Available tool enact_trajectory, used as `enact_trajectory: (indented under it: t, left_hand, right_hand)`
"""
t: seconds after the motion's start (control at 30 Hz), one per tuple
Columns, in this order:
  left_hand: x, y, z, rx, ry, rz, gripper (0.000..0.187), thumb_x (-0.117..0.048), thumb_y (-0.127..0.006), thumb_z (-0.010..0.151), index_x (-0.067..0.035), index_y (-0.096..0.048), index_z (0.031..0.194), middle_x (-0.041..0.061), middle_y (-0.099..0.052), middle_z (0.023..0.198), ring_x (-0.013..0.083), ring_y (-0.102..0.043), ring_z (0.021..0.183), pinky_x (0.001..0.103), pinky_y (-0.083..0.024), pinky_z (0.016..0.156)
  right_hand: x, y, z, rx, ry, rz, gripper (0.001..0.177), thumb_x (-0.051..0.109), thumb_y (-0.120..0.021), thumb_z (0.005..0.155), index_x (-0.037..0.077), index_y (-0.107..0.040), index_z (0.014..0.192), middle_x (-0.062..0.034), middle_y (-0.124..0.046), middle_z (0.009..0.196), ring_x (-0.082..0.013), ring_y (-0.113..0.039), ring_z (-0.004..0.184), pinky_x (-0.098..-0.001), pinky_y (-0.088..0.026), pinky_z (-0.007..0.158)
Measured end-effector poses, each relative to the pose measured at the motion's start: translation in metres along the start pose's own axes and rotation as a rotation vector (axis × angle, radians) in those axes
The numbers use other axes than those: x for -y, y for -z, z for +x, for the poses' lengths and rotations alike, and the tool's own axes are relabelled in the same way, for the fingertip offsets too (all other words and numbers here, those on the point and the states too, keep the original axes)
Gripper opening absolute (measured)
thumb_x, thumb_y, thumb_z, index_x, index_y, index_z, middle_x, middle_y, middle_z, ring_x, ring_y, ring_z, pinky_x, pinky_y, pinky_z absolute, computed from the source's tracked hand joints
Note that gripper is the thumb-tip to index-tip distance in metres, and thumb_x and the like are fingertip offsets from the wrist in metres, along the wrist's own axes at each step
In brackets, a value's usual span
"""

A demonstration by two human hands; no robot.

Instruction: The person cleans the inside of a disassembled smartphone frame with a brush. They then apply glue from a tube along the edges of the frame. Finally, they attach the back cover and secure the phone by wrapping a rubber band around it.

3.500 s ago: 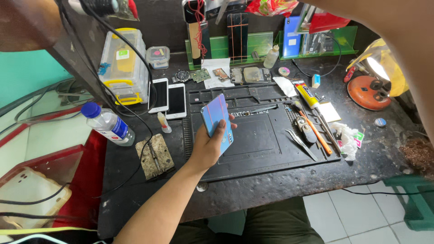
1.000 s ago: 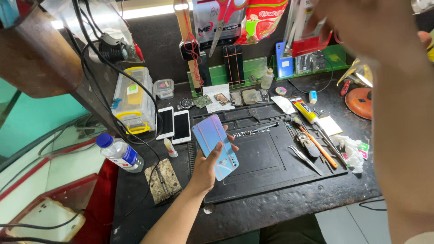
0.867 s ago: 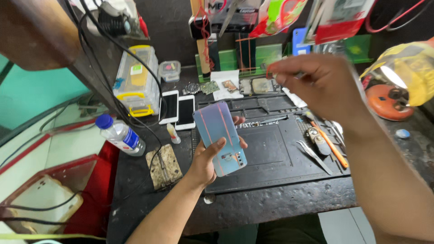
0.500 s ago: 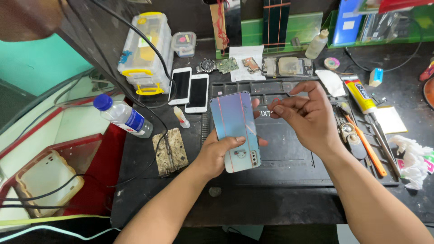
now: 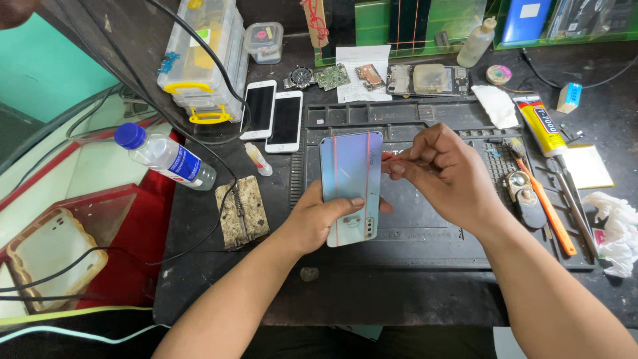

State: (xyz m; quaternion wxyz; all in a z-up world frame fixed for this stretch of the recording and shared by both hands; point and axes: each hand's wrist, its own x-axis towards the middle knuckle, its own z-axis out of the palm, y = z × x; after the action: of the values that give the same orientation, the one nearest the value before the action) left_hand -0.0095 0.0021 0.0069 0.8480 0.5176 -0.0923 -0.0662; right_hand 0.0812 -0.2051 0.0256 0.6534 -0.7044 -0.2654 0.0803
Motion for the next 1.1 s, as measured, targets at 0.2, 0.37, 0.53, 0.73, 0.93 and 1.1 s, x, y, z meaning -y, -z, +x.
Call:
enact_trajectory:
  t: [0.2,0.37,0.53,0.73,0.93,1.1]
  left_hand:
    - [-0.01,0.002,0.002,0.009,-0.037,0.149,0.036,-0.013,-0.063,0.093,0.004,-0.065,0.125,0.026,-0.075,0.102,0.0306,-0.074,0.097,0.043,-0.061,0.081]
    - [-0.036,-0.009,0.001,0.103,0.063,-0.25,0.045,-0.012,-0.064,0.085,0.003,-0.063,0.127,0.025,-0.075,0.098,0.0285,-0.076,0.079,0.035,-0.062,0.065]
    - [-0.035,0.001,0.0,0.156,0.017,-0.435,0.062,-0.013,-0.066,0.077,0.006,-0.059,0.136,0.031,-0.07,0.109,0.0367,-0.073,0.084,0.045,-0.064,0.068]
    - [-0.05,0.009,-0.004,0.045,-0.136,-0.527,0.074,-0.019,-0.07,0.087,0.002,-0.043,0.153,0.026,-0.052,0.145,0.0354,-0.066,0.096,0.047,-0.051,0.083]
    - [-0.051,0.009,-0.001,-0.08,-0.146,-0.55,0.077,-0.015,-0.07,0.086,0.0,-0.041,0.155,0.025,-0.054,0.143,0.0341,-0.069,0.101,0.046,-0.055,0.09]
    - [-0.045,0.008,-0.003,0.026,-0.136,-0.452,0.072,-0.02,-0.067,0.09,0.001,-0.041,0.155,0.021,-0.058,0.134,0.0329,-0.068,0.102,0.044,-0.054,0.085]
  right_hand:
    - [0.007,-0.004,0.001,-0.053,0.06,-0.228,0.021,0.004,-0.074,0.096,0.009,-0.057,0.107,-0.0083,-0.078,0.083,-0.0115,-0.068,0.073,-0.0255,-0.051,0.077]
    - [-0.018,0.01,0.006,0.097,-0.025,0.502,0.037,-0.003,-0.058,0.098,0.008,-0.046,0.131,-0.0129,-0.068,0.092,-0.018,-0.068,0.082,-0.0387,-0.061,0.085]
    - [-0.003,0.002,-0.002,0.439,-0.069,0.802,0.052,0.01,-0.056,0.1,0.0,-0.036,0.147,-0.0107,-0.059,0.075,-0.0171,-0.058,0.066,-0.0424,-0.055,0.075]
    - [0.012,-0.004,-0.001,0.237,0.42,-0.387,0.025,0.023,-0.085,0.082,0.008,-0.071,0.095,-0.0004,-0.064,0.072,-0.0123,-0.063,0.063,-0.0266,-0.053,0.061]
    - [0.012,-0.004,0.008,0.161,0.641,-0.694,0.031,0.029,-0.086,0.085,0.012,-0.062,0.076,0.0014,-0.059,0.066,-0.0188,-0.057,0.061,-0.0336,-0.048,0.061]
    - [0.008,-0.001,0.006,-0.034,0.447,-1.002,0.022,0.017,-0.061,0.1,0.011,-0.075,0.085,-0.0034,-0.075,0.077,-0.0262,-0.07,0.065,-0.0421,-0.053,0.06]
